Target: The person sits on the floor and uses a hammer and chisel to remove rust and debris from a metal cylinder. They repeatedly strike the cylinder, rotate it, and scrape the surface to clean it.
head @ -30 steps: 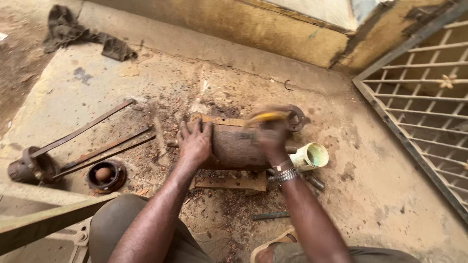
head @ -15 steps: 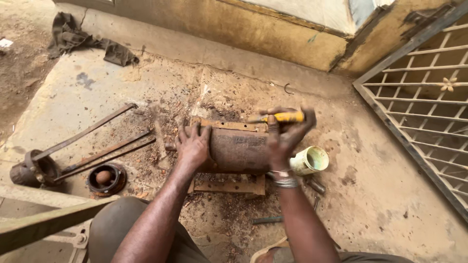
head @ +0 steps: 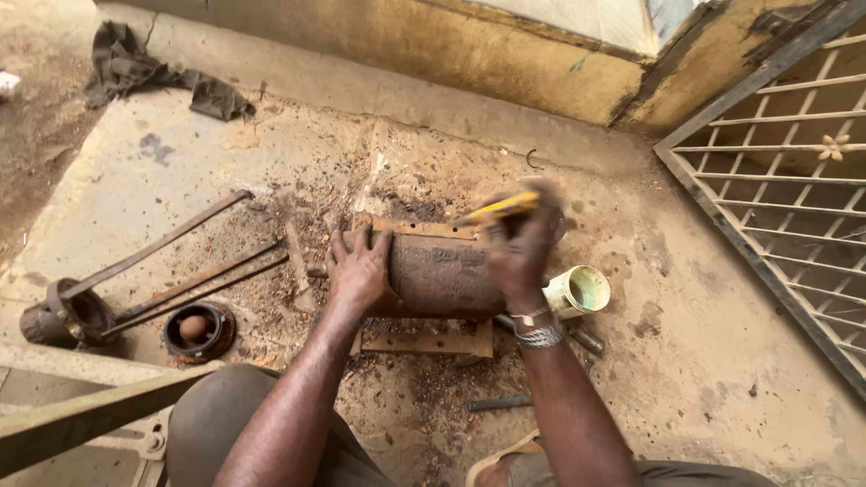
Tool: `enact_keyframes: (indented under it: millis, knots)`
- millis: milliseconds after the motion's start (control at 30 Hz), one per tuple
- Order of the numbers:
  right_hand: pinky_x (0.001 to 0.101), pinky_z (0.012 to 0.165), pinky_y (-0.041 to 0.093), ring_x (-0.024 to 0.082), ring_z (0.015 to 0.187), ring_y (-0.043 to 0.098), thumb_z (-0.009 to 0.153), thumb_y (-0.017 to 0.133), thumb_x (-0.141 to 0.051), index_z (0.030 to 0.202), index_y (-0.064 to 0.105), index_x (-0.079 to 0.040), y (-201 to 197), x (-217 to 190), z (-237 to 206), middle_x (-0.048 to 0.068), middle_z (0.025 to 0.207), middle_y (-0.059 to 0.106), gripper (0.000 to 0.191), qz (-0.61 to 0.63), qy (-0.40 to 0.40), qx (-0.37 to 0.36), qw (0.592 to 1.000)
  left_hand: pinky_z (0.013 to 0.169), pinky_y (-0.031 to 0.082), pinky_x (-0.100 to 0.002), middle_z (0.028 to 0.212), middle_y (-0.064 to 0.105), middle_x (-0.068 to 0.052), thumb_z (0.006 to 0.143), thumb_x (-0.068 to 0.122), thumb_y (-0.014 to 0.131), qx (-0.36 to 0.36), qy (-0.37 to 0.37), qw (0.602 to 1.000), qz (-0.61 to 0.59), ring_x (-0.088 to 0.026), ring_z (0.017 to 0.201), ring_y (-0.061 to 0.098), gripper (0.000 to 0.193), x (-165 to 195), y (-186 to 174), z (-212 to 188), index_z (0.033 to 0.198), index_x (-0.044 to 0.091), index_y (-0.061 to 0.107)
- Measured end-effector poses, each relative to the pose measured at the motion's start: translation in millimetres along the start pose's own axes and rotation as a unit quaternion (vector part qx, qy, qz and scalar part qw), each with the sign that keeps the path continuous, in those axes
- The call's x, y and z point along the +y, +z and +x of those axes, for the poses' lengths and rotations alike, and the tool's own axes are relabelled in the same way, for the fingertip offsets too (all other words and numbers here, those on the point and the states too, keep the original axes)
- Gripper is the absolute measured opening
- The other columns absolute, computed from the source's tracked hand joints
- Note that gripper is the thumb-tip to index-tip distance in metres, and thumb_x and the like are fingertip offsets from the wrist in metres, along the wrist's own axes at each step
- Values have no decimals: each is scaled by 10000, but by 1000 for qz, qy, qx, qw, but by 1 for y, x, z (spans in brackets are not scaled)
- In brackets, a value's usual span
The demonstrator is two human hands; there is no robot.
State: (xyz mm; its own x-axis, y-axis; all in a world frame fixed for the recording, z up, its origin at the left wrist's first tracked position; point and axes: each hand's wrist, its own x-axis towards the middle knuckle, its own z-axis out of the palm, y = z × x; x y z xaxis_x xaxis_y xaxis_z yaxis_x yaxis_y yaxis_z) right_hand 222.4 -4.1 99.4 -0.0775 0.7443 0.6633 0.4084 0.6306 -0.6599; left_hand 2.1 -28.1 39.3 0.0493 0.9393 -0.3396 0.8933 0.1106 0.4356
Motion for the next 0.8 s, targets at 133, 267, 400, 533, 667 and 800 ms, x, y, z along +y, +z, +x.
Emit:
enact_keyframes:
  millis: [133, 267, 400, 533, 667, 800]
  knots:
    - [321, 721, 625, 266, 871, 726, 928, 727, -60, 1424, 315, -151, -6, 2, 5, 192, 1176, 660, 651, -97, -1, -72, 993, 1197, 23, -664, 1676, 41, -100, 1086, 215, 262, 17, 8, 999, -36, -467, 1515, -20, 532, -5, 8, 5, 1586, 367, 159]
    - [246, 648, 670, 216, 875, 765, 1000, 631, -67, 1452, 343, -182, -7, -2, 10, 102, 1069, 722, 548, -90, 84, -124, 985, 1164, 17, -668, 1688, -24, -136, 1017, 140, 323, -10, -1, 1000, 7, -494, 1491, -65, 638, -6, 11, 11, 1593, 323, 118]
    - [268, 643, 660, 239, 908, 734, 1028, 663, -101, 1357, 365, -196, -3, -12, 9, 111, 1102, 684, 454, -17, -5, -11, 1000, 1199, 12, -644, 1680, -18, -114, 1023, 168, 318, -4, 1, 1000, 5, -476, 1501, -59, 651, -8, 12, 12, 1607, 338, 88]
    - [262, 620, 651, 239, 885, 717, 980, 671, -99, 1384, 386, -151, -7, -17, 9, 120, 1076, 649, 497, -61, 3, -84, 995, 1210, 14, -655, 1688, -32, -114, 1096, 213, 243, -18, -2, 1000, -15, -475, 1515, -65, 530, -6, 9, 9, 1597, 324, 112]
    - [268, 602, 634, 215, 774, 696, 1051, 642, -43, 1283, 515, -221, -13, -15, 11, 106, 996, 640, 319, -9, -68, 45, 997, 1196, 25, -658, 1687, -35, -137, 992, 93, 416, -27, -13, 1000, -4, -500, 1502, -64, 723, 2, 0, 3, 1609, 307, 107]
    - [243, 584, 637, 188, 779, 702, 985, 654, -54, 1371, 433, -167, -14, -10, 14, 56, 978, 670, 459, -91, 61, -131, 985, 1196, 23, -654, 1672, -26, -144, 945, 98, 547, -23, -5, 1000, 6, -493, 1503, -58, 806, 5, -10, -5, 1596, 303, 119]
